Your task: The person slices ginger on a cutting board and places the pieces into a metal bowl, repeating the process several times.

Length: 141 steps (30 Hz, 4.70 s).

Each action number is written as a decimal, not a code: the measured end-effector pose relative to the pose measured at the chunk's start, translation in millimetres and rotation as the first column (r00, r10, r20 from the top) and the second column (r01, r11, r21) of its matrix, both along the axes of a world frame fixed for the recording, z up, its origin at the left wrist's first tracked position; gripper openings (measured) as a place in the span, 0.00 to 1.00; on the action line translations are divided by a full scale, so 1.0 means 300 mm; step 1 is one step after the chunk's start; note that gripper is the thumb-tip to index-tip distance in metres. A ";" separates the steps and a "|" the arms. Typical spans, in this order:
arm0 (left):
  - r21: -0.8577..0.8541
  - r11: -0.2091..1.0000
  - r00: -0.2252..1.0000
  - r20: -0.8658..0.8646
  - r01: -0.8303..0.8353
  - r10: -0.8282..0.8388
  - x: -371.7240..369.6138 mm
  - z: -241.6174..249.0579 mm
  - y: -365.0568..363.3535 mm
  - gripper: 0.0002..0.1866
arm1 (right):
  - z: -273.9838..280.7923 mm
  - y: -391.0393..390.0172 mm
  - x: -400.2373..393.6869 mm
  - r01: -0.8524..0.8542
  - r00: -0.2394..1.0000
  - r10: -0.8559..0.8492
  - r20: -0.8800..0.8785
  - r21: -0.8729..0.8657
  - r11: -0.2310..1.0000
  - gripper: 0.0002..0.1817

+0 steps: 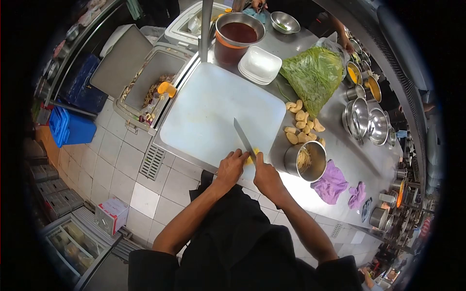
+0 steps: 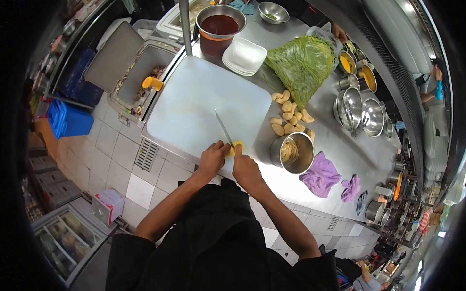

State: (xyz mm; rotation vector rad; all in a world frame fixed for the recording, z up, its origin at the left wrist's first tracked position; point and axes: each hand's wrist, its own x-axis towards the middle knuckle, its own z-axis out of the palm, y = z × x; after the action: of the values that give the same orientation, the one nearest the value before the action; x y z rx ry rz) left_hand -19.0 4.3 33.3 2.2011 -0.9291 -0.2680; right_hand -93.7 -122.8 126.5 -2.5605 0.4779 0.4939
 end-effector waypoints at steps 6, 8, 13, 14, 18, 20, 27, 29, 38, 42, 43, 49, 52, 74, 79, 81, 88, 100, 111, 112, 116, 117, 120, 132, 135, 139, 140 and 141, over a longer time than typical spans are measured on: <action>0.061 0.998 1.000 -0.013 0.023 -0.023 0.000 0.010 0.002 0.16 | -0.093 0.018 0.019 0.052 0.995 -0.053 0.080 0.022 0.998 0.19; 0.055 0.998 1.000 0.008 0.023 -0.023 0.005 0.013 -0.001 0.16 | -0.117 0.001 0.018 0.044 0.986 -0.049 0.159 0.033 0.998 0.19; 0.059 0.998 1.000 -0.013 0.023 -0.022 -0.001 0.018 -0.003 0.16 | -0.117 0.004 0.016 0.127 0.992 -0.128 0.015 0.056 0.990 0.19; 0.036 0.999 1.000 -0.008 0.013 -0.012 -0.001 0.018 -0.001 0.14 | -0.126 -0.014 0.018 0.120 0.993 -0.121 0.019 0.049 0.992 0.19; 0.041 0.999 1.000 -0.009 0.017 -0.017 0.023 0.020 -0.006 0.13 | 0.014 -0.001 0.027 0.034 0.999 -0.035 0.015 0.010 0.999 0.19; 0.038 0.999 1.000 -0.019 0.013 -0.013 0.002 0.020 0.001 0.12 | -0.105 0.005 -0.002 0.065 0.995 -0.067 0.070 0.035 0.997 0.20; 0.036 0.999 1.000 -0.014 0.013 -0.013 -0.008 -0.006 0.004 0.12 | -0.044 -0.007 0.002 0.026 1.000 -0.026 0.006 0.051 0.998 0.20; 0.000 1.000 1.000 -0.010 0.006 -0.006 -0.003 0.012 0.007 0.13 | -0.164 -0.006 -0.016 0.057 0.981 -0.066 0.183 0.054 0.997 0.21; 0.029 0.999 0.999 -0.021 0.027 -0.026 -0.004 -0.003 0.010 0.16 | -0.103 -0.018 0.049 0.064 0.993 -0.068 0.097 0.044 0.997 0.20; 0.016 1.000 1.000 0.000 0.000 0.000 -0.012 -0.029 0.009 0.18 | -0.100 0.008 0.024 0.082 0.995 -0.083 0.063 0.029 0.996 0.18; 0.016 1.000 1.000 -0.006 0.004 -0.004 -0.019 -0.023 0.016 0.18 | -0.119 0.019 0.010 0.131 0.988 -0.135 0.071 0.052 0.990 0.18; -0.017 1.000 0.999 -0.032 0.024 -0.025 0.001 -0.017 0.021 0.17 | -0.028 0.008 0.024 0.041 0.999 -0.040 -0.015 0.034 0.999 0.19; -0.023 1.000 0.999 -0.033 0.004 -0.005 -0.004 -0.018 0.007 0.17 | -0.131 0.017 0.034 0.051 0.982 -0.062 0.178 0.065 0.997 0.19; -0.085 0.996 0.998 -0.048 -0.033 0.029 0.011 -0.009 0.097 0.16 | -0.102 0.011 0.031 0.094 0.995 -0.097 0.037 0.078 0.993 0.16; -0.069 0.994 0.968 -0.243 -0.084 0.065 0.035 0.055 0.077 0.13 | -0.139 0.008 0.018 0.079 0.989 -0.086 0.120 0.062 0.995 0.16; -0.088 0.996 0.986 -0.164 -0.027 0.012 0.039 0.044 0.064 0.09 | -0.149 0.007 0.016 0.081 0.990 -0.086 0.112 0.055 0.995 0.16; 0.007 0.998 0.995 -0.075 0.060 -0.059 0.037 0.032 0.020 0.14 | -0.037 0.010 0.033 -0.011 0.997 0.008 0.076 0.045 0.999 0.16; 0.039 0.999 0.994 -0.108 0.027 -0.022 0.018 0.019 0.021 0.17 | -0.089 0.034 0.024 0.013 0.996 -0.017 0.084 0.046 0.999 0.20; -0.034 0.999 0.994 -0.105 -0.017 0.014 0.012 0.006 0.028 0.16 | -0.010 0.030 0.059 0.061 0.998 -0.062 0.014 0.068 0.996 0.17; -0.037 0.999 0.995 -0.095 -0.032 0.028 0.030 0.002 0.026 0.16 | 0.019 0.034 0.055 0.041 0.999 -0.041 -0.002 0.045 0.998 0.18; -0.069 0.997 0.996 -0.093 -0.020 0.013 0.011 0.005 0.029 0.15 | -0.123 0.028 0.034 0.051 0.991 -0.062 0.115 0.094 0.994 0.20; -0.068 0.998 0.995 -0.099 -0.019 0.012 0.011 0.007 0.036 0.15 | -0.093 0.028 0.031 0.055 0.991 -0.066 0.116 0.094 0.994 0.20; -0.067 0.998 0.996 -0.093 -0.022 0.016 0.010 -0.007 0.037 0.15 | -0.030 0.025 0.059 0.029 1.000 -0.029 0.009 0.044 0.999 0.19; -0.076 0.997 0.987 -0.158 0.007 -0.019 0.017 0.031 0.056 0.15 | -0.110 0.042 0.029 0.063 0.988 -0.074 0.139 0.085 0.994 0.18; -0.089 0.995 0.990 -0.134 -0.045 0.032 0.009 0.010 0.044 0.16 | 0.002 0.044 0.039 0.064 0.998 -0.065 0.008 0.074 0.995 0.19; -0.115 0.993 0.981 -0.195 -0.042 0.019 0.005 0.009 0.056 0.17 | -0.104 0.067 0.047 0.081 0.985 -0.095 0.145 0.101 0.992 0.24; -0.105 0.994 0.980 -0.200 -0.036 0.014 -0.009 0.010 0.070 0.17 | -0.101 0.064 0.036 0.065 0.988 -0.077 0.137 0.090 0.994 0.21; -0.087 0.996 0.983 -0.181 -0.013 -0.003 -0.016 0.017 0.073 0.17 | -0.060 0.053 0.037 0.047 0.990 -0.057 0.130 0.074 0.996 0.19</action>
State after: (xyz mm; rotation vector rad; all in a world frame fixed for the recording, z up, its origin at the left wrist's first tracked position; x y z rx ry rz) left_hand -23.8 26.1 38.2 2.0595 -0.8197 -0.4103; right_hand -82.5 -106.8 108.6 -2.4867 0.4698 0.3142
